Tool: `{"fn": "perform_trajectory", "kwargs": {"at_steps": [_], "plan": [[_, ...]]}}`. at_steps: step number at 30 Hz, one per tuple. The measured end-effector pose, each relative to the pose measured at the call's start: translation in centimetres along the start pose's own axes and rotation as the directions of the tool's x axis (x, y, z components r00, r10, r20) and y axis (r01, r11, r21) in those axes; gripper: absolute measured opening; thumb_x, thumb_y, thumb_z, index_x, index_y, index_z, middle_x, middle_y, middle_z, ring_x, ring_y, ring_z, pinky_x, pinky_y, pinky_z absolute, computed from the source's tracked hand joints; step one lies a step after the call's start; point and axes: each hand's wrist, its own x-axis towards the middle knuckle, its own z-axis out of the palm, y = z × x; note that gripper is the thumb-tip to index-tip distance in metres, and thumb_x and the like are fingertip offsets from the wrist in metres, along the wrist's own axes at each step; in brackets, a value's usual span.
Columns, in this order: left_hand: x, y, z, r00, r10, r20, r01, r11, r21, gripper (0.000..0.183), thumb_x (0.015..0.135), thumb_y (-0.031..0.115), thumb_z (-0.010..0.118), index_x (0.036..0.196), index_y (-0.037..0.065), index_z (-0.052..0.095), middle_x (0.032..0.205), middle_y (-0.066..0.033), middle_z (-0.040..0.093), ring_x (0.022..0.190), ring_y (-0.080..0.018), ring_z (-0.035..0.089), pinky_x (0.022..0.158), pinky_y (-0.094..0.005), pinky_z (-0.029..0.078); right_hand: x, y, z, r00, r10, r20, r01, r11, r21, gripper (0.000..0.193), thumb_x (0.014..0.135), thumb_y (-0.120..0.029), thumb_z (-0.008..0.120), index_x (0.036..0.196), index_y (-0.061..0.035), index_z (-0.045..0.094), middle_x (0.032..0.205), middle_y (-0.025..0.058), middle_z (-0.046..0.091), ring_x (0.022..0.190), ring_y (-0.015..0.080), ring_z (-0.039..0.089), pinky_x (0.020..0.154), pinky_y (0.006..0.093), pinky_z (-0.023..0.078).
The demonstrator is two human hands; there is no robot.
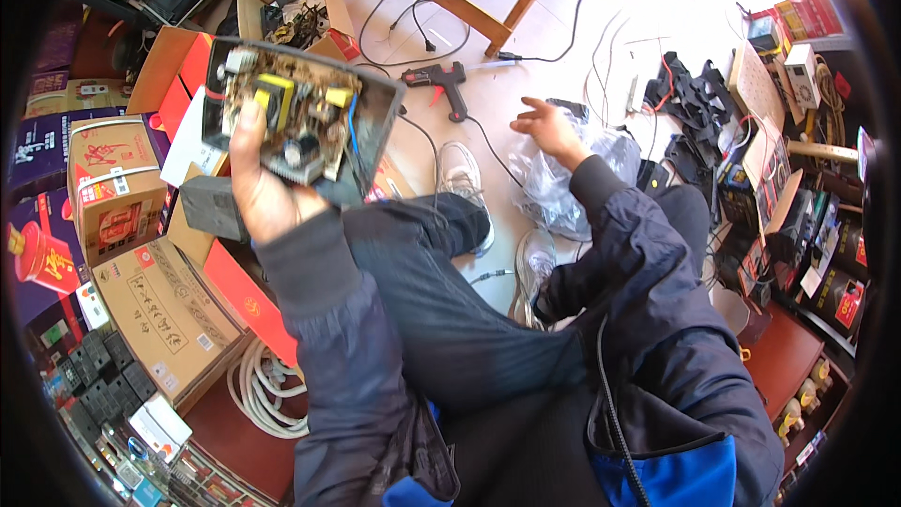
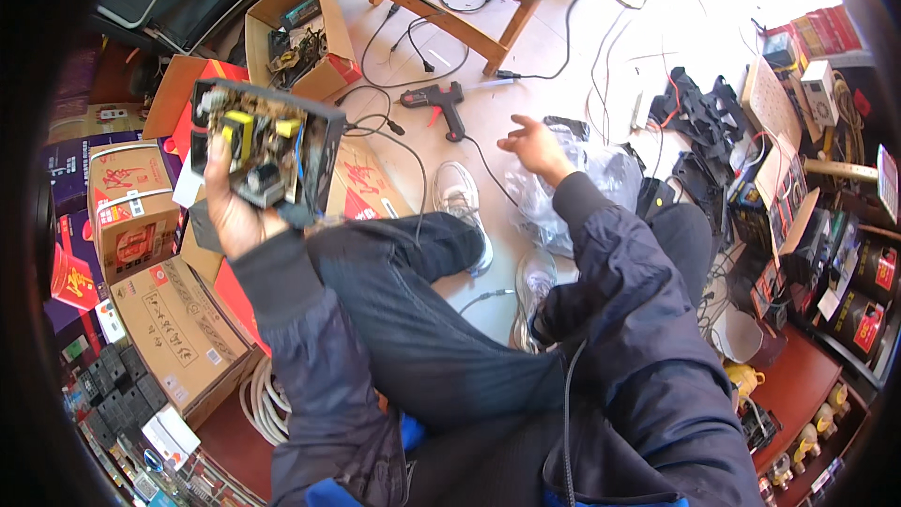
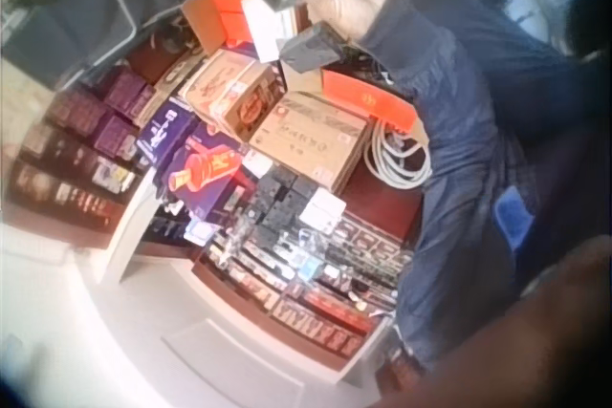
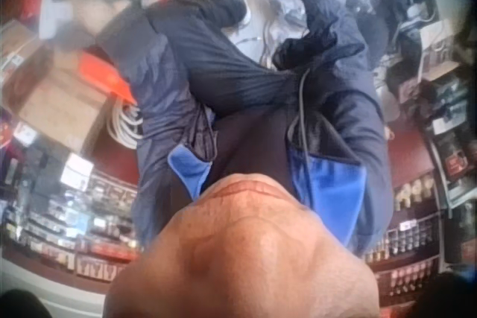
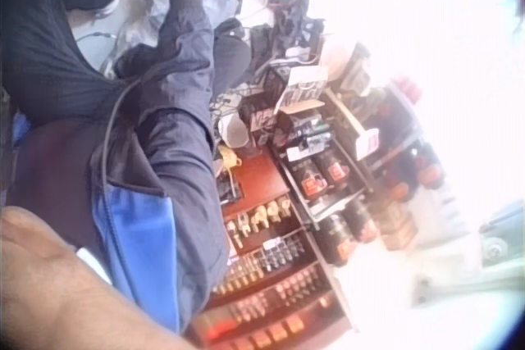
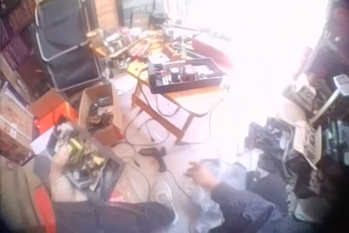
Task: The person sits on the floor and handles a black electronic device, opening it to reveal the circuit board. They use a hot glue gun to apply glue to components inside the device, then set the tool down and continue manipulating the board and wires.
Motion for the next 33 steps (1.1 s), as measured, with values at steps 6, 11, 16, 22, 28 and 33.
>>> {"fn": "perform_trajectory", "kwargs": {"at_steps": [6,11,16,22,28,33], "plan": [[0.3,-0.6,0.1,1.000,-0.005,0.006,0.005,1.000,0.029,0.040,0.088,0.018,0.080,0.124,0.007,0.066,0.116,-0.0110,0.073,0.103,-0.0281,0.073,0.091,-0.0463,0.063,-10.4,-4.6,-6.3,0.992,-0.125,-0.008,0.123,0.963,0.239,0.067,0.097,-0.019,0.074,0.154,0.0032,0.046,0.132,0.0224,0.068,0.117,0.0270,0.066,0.105,0.0375,0.050],[-0.8,0.6,2.3,0.996,0.018,0.088,-0.020,1.000,0.014,0.036,0.090,0.014,0.078,0.122,0.002,0.066,0.111,-0.0120,0.074,0.095,-0.0280,0.075,0.085,-0.0468,0.065,-18.4,-6.5,-10.4,0.977,-0.211,-0.031,0.208,0.916,0.343,0.068,0.097,-0.021,0.075,0.155,0.0001,0.046,0.131,0.0190,0.069,0.118,0.0223,0.066,0.104,0.0362,0.051],[-2.3,5.3,6.5,0.968,0.044,0.247,-0.059,0.997,0.055,0.037,0.093,0.017,0.075,0.125,0.002,0.065,0.116,-0.0141,0.073,0.100,-0.0303,0.074,0.088,-0.0473,0.064,-23.6,-7.3,-12.3,0.962,-0.261,-0.081,0.271,0.882,0.386,0.068,0.096,-0.021,0.076,0.154,-0.0011,0.047,0.130,0.0169,0.069,0.116,0.0209,0.068,0.102,0.0334,0.052],[-2.8,17.0,14.3,0.868,0.079,0.491,-0.128,0.990,0.066,0.033,0.096,0.014,0.072,0.126,0.002,0.067,0.123,-0.0156,0.073,0.110,-0.0313,0.072,0.097,-0.0473,0.060,-26.9,-7.7,-12.3,0.930,-0.357,-0.090,0.359,0.823,0.440,0.068,0.096,-0.021,0.077,0.153,0.0002,0.047,0.128,0.0152,0.070,0.116,0.0209,0.070,0.099,0.0318,0.054],[-11.5,21.4,22.7,0.495,-0.024,0.869,-0.061,0.996,0.063,0.023,0.099,0.010,0.067,0.120,0.002,0.065,0.106,-0.0119,0.075,0.090,-0.0245,0.076,0.080,-0.0338,0.066,-28.8,-8.9,-11.2,0.899,-0.434,-0.064,0.406,0.768,0.494,0.070,0.094,-0.023,0.078,0.153,-0.0005,0.048,0.125,0.0125,0.070,0.114,0.0192,0.069,0.097,0.0289,0.053],[-16.2,15.8,25.0,0.669,0.120,0.734,-0.245,0.967,0.065,0.032,0.096,0.019,0.073,0.123,0.004,0.065,0.114,-0.0126,0.073,0.106,-0.0264,0.072,0.092,-0.0426,0.062,-29.1,-8.6,-10.3,0.878,-0.476,-0.045,0.432,0.750,0.501,0.066,0.096,-0.021,0.077,0.152,-0.0015,0.049,0.129,0.0166,0.069,0.115,0.0218,0.070,0.097,0.0310,0.056]]}}
